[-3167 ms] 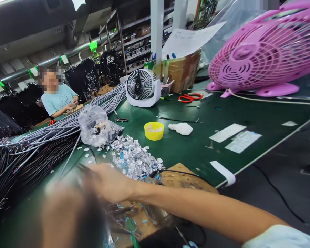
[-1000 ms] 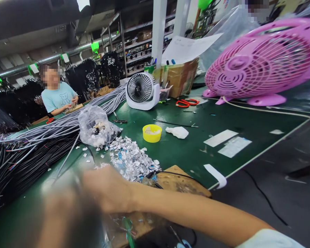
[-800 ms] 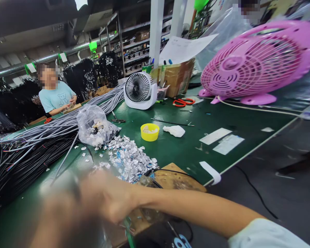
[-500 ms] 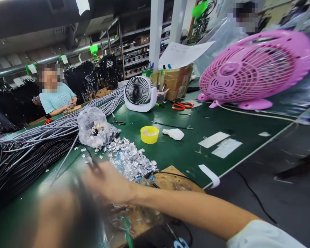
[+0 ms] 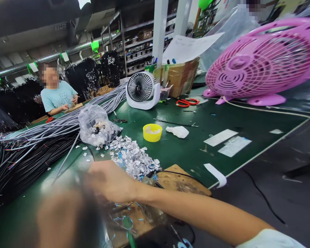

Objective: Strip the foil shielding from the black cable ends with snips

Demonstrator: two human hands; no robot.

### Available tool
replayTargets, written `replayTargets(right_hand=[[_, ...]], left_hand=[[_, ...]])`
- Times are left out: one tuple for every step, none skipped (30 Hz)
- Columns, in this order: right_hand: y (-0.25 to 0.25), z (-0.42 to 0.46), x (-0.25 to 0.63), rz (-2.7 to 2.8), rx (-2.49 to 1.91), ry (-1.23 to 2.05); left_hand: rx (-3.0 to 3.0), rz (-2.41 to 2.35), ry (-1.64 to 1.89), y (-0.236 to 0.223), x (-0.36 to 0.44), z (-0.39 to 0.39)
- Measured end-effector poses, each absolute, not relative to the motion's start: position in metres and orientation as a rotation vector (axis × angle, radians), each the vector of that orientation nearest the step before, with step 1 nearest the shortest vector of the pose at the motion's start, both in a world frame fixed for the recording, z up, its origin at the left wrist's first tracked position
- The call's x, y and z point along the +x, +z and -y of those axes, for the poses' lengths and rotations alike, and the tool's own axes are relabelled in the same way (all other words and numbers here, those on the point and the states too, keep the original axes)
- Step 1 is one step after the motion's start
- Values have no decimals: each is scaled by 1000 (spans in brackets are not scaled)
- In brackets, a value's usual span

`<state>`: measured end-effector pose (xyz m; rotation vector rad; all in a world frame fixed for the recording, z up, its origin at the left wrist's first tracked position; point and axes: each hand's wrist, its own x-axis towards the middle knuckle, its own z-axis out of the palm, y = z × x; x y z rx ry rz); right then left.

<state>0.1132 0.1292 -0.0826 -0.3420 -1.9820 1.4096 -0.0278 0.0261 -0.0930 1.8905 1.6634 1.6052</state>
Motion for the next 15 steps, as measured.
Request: replayTargets(right_hand=[[-84,-130,113,1989,-337,1438],[-84,-131,113,2001,-333,1470],[-85,-132,113,2012,-322,1494],[-85,-132,113,2021,-296,1492],[-85,-132,112,2030,-256,1450],[-84,-131,112,2035,-207,1375],[-84,-130,112,2040,-160,1274],[-84,-129,113,2042,-122,1149],[-83,-128,113,2039,-95,1015],[-83,-127,113,2035,-88,890],[-84,-126,114,2022,-101,790],[-84,-126,115,2000,-131,725],[-85,-126,115,1980,-161,692],[-86,-127,116,1973,-181,686],[-88,-128,116,1990,-182,693]], left_hand=[[1886,-1668,1587,-93,-28,-27],[1878,-1671,1561,-94,-29,-28],[1868,-1673,1530,-94,-29,-28],[1856,-1672,1495,-94,-30,-29],[1844,-1667,1457,-95,-30,-30],[1832,-1657,1419,-95,-31,-31],[1817,-1644,1380,-95,-31,-32],[1800,-1630,1345,-94,-32,-32],[1782,-1617,1313,-94,-32,-32],[1764,-1605,1287,-94,-33,-32],[1746,-1597,1265,-94,-34,-32],[1731,-1591,1248,-94,-35,-31],[1717,-1587,1236,-94,-36,-31],[1705,-1585,1225,-94,-38,-31],[1695,-1584,1216,-94,-39,-30]])
